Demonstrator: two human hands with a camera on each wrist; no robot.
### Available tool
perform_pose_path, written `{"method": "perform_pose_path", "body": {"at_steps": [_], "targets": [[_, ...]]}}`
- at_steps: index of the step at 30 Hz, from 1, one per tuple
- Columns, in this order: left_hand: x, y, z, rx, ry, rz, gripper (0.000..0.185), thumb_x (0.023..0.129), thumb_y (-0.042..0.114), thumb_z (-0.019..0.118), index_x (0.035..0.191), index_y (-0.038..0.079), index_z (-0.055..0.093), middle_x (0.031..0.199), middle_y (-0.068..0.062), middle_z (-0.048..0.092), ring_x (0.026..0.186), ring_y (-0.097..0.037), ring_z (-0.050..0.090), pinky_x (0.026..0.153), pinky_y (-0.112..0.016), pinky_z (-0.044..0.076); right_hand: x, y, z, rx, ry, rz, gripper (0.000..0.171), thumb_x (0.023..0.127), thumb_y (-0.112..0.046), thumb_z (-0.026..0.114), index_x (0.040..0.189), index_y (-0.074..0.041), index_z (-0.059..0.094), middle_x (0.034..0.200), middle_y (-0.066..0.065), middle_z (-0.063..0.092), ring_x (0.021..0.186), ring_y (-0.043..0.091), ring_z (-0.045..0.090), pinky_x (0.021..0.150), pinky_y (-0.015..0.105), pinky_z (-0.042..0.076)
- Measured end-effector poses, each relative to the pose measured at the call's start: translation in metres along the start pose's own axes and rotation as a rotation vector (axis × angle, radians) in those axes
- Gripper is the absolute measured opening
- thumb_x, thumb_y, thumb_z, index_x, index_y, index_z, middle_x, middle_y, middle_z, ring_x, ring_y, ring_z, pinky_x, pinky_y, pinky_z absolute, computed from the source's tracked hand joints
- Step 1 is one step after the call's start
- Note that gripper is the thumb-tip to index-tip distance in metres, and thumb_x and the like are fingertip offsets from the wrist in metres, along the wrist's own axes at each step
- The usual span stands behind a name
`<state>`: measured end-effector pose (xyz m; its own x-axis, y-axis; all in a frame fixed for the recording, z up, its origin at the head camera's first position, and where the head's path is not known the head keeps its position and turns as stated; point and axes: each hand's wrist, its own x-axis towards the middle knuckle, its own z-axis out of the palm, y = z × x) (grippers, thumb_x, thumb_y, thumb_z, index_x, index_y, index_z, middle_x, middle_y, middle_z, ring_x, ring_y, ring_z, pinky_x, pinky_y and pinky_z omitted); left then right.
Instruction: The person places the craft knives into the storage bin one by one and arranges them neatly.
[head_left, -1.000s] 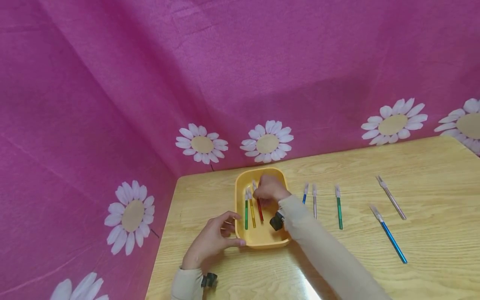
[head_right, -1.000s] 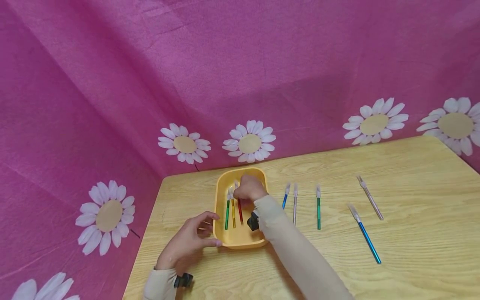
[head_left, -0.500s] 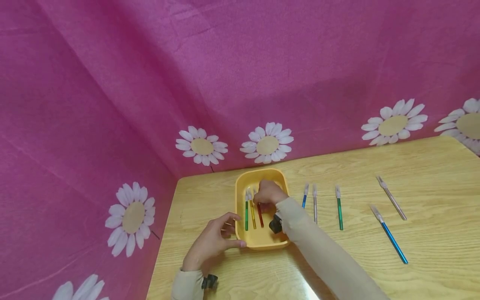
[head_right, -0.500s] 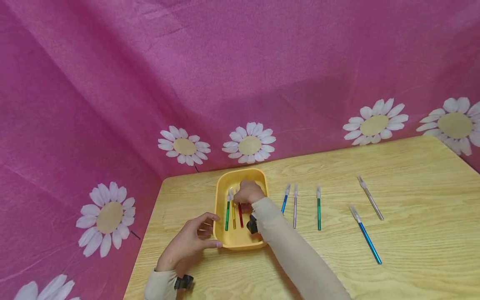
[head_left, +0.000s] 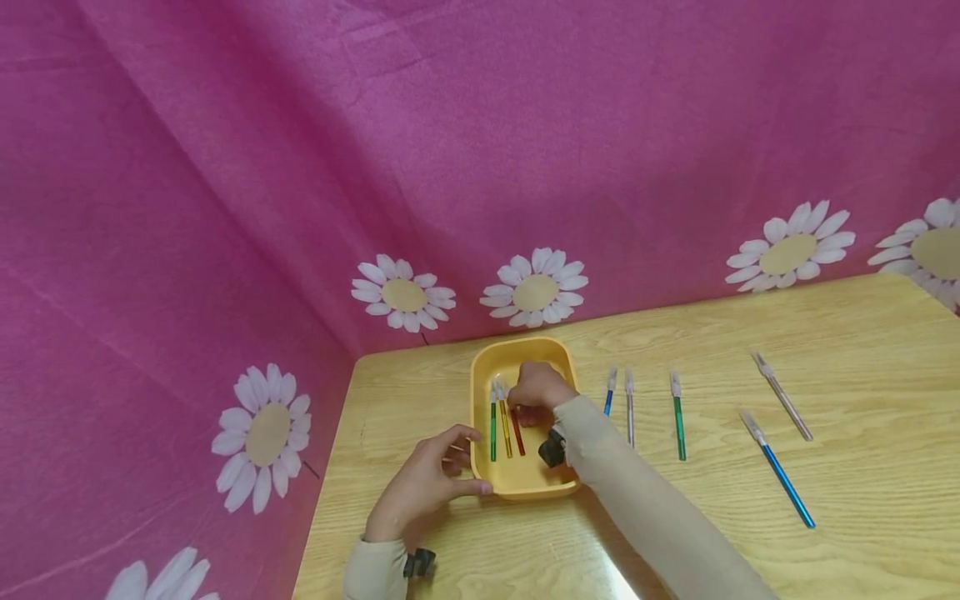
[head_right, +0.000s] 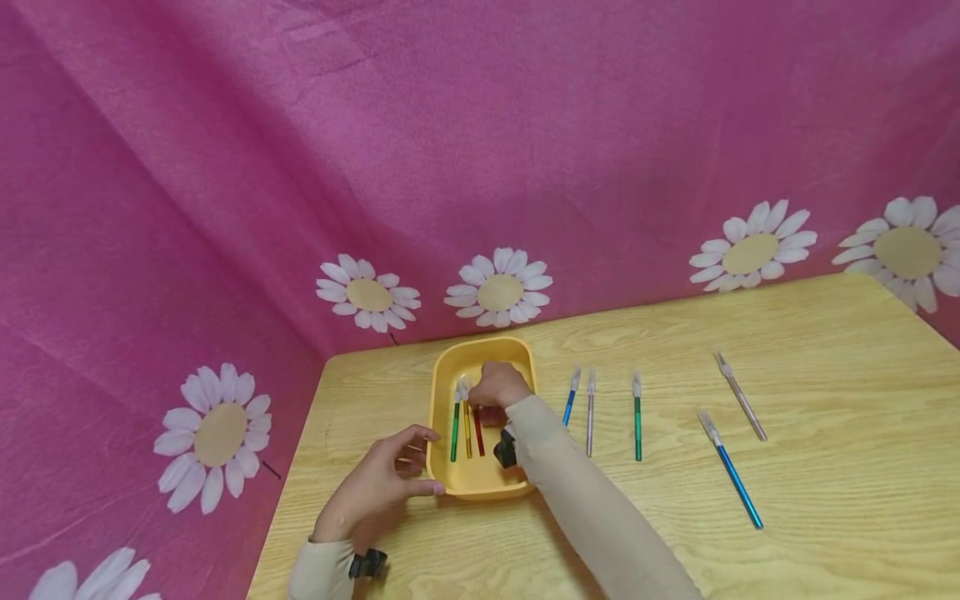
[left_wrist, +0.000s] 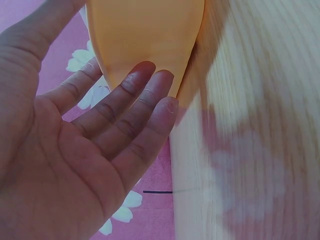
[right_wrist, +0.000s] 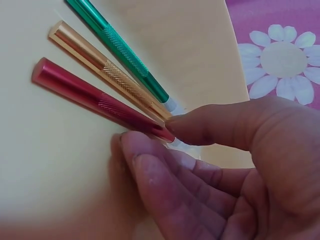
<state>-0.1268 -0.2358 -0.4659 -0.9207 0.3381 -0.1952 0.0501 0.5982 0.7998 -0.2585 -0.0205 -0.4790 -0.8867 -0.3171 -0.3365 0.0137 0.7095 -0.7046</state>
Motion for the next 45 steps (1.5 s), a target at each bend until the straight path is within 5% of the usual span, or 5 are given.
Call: {"method": "perform_pose_path", "body": {"at_steps": [12,24,32,45], "targets": [[-0.002,-0.002,0.001,0.003,0.002,0.000,0.056,0.084,0.030,0.089,0.132,0.017,0.062,0.115,-0.003,0.075,0.100,-0.015,0.071,0.094,-0.046,0.059,-0.012,-0.005,-0.009,0.035,0.025,-0.055,0.024,0.083,-0.009,0.069,0.060,-0.003,0.069,0.050,0.003,0.066,0.044,0.012,0.061,0.046,0.024,0.049],[-0.002,0.000,0.002,0.021,0.018,-0.024,0.054,0.084,0.031,0.088,0.131,0.019,0.063,0.115,0.000,0.074,0.101,-0.017,0.069,0.095,-0.045,0.058,-0.043,-0.018,-0.046,0.150,0.056,-0.138,0.016,0.093,-0.014,0.072,0.083,-0.002,0.070,0.071,0.008,0.070,0.060,0.017,0.073,0.063,0.036,0.064],[-0.005,-0.001,0.005,-0.005,0.025,-0.038,0.057,0.082,0.031,0.090,0.131,0.018,0.063,0.118,-0.002,0.074,0.103,-0.018,0.070,0.098,-0.048,0.058,-0.064,0.000,-0.076,0.153,0.079,-0.160,0.017,0.096,-0.016,0.069,0.090,0.000,0.070,0.083,0.014,0.073,0.067,0.023,0.076,0.062,0.031,0.062],[-0.002,-0.001,0.004,0.031,0.030,-0.024,0.057,0.082,0.032,0.090,0.131,0.021,0.063,0.118,0.000,0.073,0.104,-0.019,0.069,0.097,-0.046,0.058,-0.092,0.053,-0.132,0.040,0.206,-0.121,0.020,0.093,-0.018,0.069,0.092,0.001,0.069,0.081,0.012,0.073,0.063,0.015,0.073,0.060,0.030,0.061]]}}
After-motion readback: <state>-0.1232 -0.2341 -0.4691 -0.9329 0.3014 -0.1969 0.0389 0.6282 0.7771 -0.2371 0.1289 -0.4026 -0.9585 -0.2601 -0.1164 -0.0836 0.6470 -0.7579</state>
